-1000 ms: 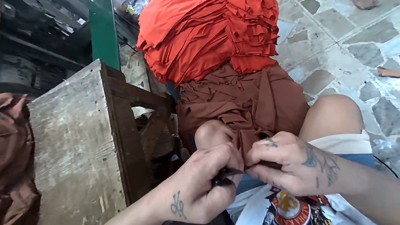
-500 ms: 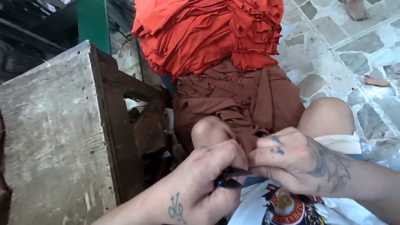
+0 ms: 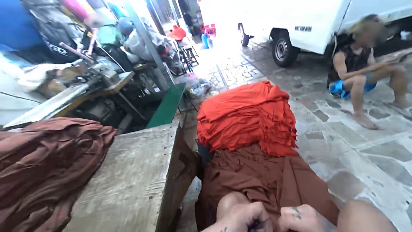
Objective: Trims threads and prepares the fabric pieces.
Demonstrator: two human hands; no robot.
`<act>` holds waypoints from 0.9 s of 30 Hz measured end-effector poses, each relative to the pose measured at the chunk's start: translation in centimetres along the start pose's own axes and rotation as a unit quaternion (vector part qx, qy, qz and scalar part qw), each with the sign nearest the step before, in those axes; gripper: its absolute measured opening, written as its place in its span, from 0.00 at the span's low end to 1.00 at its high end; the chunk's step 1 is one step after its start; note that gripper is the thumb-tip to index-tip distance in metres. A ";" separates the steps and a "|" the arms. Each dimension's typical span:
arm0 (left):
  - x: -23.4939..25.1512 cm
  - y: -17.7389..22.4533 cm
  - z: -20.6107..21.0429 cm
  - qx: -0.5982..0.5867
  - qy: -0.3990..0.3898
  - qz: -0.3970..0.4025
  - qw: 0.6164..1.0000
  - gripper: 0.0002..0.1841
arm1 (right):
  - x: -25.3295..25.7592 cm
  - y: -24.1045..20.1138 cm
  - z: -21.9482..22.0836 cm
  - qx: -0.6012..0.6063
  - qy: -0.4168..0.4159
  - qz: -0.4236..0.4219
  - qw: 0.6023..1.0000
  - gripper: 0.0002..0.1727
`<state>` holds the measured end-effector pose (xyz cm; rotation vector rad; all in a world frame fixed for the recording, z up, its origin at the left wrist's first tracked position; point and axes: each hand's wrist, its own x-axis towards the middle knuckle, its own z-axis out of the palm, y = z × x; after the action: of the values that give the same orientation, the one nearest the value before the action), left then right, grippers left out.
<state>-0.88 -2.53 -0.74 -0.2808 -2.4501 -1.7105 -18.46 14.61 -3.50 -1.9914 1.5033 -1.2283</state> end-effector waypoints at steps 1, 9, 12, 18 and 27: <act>0.0 -0.1 0.1 -0.003 -0.001 0.000 1.000 0.10 | -0.1 0.0 0.0 -0.002 0.009 0.007 1.000 0.11; -0.2 -0.5 0.5 -0.012 -0.015 0.011 1.000 0.09 | -1.0 -0.5 -0.2 0.019 0.008 0.026 0.999 0.09; -0.1 -0.7 0.6 -0.013 -0.011 0.020 1.000 0.08 | -1.4 -0.1 0.1 -0.023 0.035 -0.001 0.999 0.07; -0.6 -0.9 0.3 -0.020 0.030 0.025 0.999 0.07 | -1.8 0.3 0.4 -0.039 0.087 -0.023 0.995 0.12; -0.7 -0.6 0.7 -0.109 -0.003 -0.025 0.994 0.07 | -2.1 0.0 -0.1 0.072 0.012 0.037 0.997 0.12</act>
<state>-0.40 -2.09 -1.73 -0.2511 -2.2935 -2.0040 -18.67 16.60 -4.29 -1.8187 1.4444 -1.2955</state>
